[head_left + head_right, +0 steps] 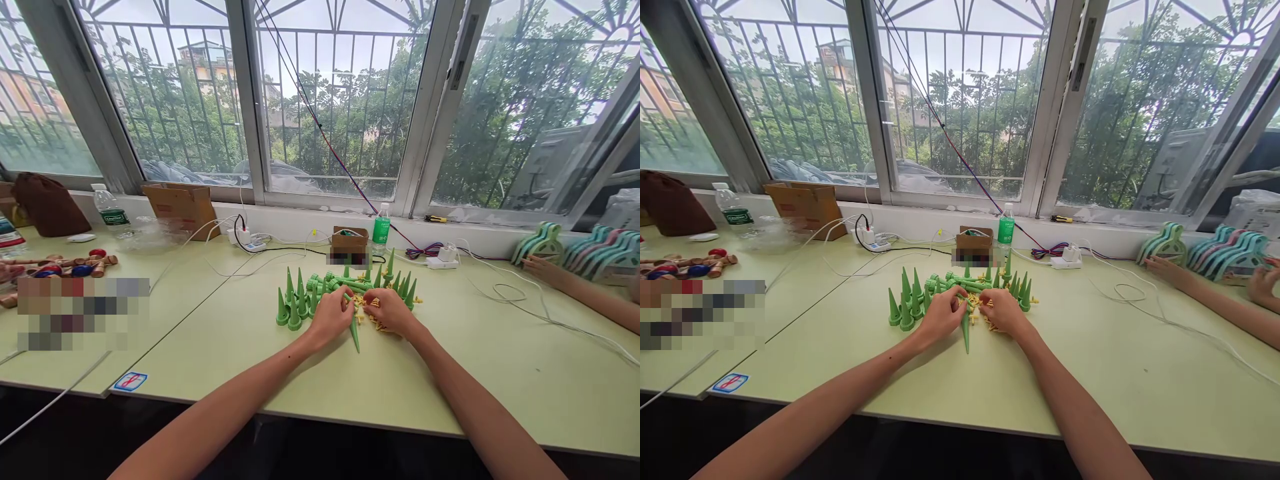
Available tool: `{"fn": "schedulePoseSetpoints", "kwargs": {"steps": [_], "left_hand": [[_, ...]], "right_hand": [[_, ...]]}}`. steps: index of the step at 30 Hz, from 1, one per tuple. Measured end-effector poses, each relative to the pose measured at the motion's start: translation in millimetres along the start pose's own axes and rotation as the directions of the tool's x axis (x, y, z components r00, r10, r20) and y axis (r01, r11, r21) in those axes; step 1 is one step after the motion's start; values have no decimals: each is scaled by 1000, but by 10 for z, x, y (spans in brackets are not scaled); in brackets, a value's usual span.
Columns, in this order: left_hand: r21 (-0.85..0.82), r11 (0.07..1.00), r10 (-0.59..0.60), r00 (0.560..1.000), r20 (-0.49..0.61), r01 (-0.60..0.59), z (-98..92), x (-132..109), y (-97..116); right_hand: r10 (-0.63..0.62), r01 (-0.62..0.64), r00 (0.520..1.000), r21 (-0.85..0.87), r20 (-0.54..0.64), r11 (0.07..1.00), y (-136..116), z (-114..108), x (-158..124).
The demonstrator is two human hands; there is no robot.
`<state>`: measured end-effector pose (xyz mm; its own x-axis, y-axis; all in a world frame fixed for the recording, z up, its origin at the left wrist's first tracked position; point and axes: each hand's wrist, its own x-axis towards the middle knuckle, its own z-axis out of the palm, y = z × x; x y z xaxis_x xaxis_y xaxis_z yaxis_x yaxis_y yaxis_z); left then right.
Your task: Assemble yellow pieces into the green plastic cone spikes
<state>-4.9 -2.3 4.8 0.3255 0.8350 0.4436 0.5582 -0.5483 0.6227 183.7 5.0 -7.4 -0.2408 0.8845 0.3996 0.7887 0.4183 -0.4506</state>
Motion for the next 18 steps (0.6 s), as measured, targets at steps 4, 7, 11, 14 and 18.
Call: {"fn": "schedulePoseSetpoints", "kwargs": {"steps": [4, 7, 11, 14, 18], "left_hand": [[12, 1000, 0, 1000, -1, 0, 20, -7, -21], [4, 1000, 5, 1000, 5, -5, 32, -10, -32], [-5, 1000, 15, 1000, -8, -15, 32, -9, -33], [4, 999, 41, 999, -27, -41, 27, -5, -30], [47, 995, 88, 994, -72, -84, 21, 0, -31]], "right_hand": [[19, -19, 1000, 2, 10, 1000, -40, -16, -15], [33, -33, 999, -4, 29, 999, -77, -31, -24], [42, -42, 998, -14, 43, 999, -100, -32, -26], [50, -49, 998, -16, 43, 999, -99, -24, -27], [37, -37, 998, -4, 45, 999, -94, -18, -27]]}}
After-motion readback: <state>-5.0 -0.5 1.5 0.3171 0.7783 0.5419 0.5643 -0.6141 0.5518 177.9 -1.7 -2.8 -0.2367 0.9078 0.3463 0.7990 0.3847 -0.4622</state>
